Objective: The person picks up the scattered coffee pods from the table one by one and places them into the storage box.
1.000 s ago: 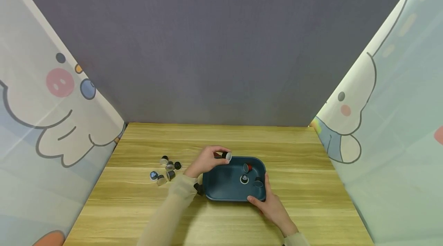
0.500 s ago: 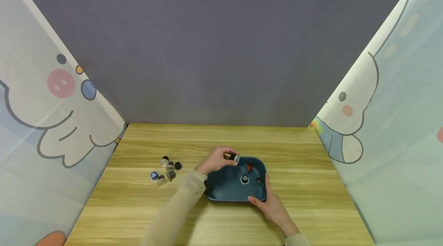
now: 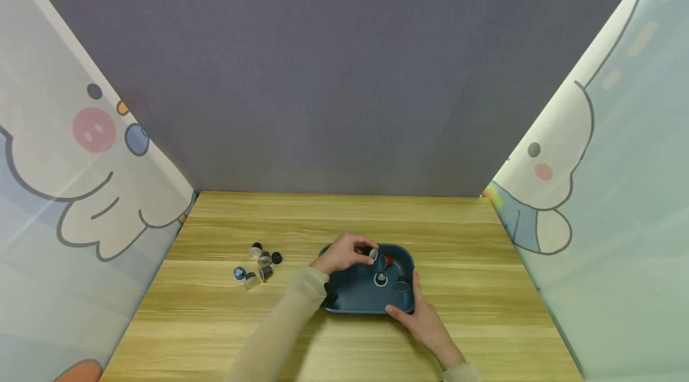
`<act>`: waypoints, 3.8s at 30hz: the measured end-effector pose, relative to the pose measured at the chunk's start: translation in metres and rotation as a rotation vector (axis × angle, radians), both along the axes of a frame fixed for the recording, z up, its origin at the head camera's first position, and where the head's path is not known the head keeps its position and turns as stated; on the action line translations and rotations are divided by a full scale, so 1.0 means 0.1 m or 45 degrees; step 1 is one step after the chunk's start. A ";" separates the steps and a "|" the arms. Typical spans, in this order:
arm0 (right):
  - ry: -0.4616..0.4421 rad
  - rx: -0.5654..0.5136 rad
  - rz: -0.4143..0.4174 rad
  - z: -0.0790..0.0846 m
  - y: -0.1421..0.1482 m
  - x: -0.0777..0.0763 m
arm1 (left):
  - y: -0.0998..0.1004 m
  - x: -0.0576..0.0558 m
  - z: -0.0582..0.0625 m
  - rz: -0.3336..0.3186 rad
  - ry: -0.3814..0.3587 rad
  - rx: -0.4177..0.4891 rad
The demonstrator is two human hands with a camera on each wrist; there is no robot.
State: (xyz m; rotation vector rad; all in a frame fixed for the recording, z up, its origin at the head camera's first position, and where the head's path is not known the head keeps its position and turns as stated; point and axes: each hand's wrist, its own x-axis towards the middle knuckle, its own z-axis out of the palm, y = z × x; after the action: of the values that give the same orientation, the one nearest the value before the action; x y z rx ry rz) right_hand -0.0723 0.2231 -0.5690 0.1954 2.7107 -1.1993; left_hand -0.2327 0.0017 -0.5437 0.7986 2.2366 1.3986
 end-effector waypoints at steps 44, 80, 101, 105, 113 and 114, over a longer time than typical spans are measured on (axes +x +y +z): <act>-0.045 -0.079 0.015 -0.01 -0.02 -0.01 | 0.09 0.04 -0.19 -0.015 0.029 -0.178; -0.067 -0.080 0.006 -0.03 -0.01 -0.03 | -0.21 0.05 0.17 0.045 0.129 0.077; -0.061 -0.085 0.006 -0.04 0.00 -0.03 | -0.91 0.16 0.21 0.330 0.183 0.167; -0.058 -0.088 0.004 -0.02 -0.01 -0.02 | -1.04 0.20 0.17 0.401 0.202 0.141; -0.041 -0.071 -0.001 -0.02 -0.02 -0.01 | -1.27 0.35 0.10 0.543 0.235 0.189; -0.041 -0.066 -0.001 -0.02 -0.02 -0.01 | -1.30 0.37 0.09 0.559 0.234 0.207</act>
State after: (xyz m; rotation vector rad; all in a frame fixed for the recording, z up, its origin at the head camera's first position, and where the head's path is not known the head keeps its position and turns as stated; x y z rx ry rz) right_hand -0.0735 0.2211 -0.5707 0.2067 2.6490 -1.2544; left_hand -0.1956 -0.1282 -0.5347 0.5182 2.5757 1.7869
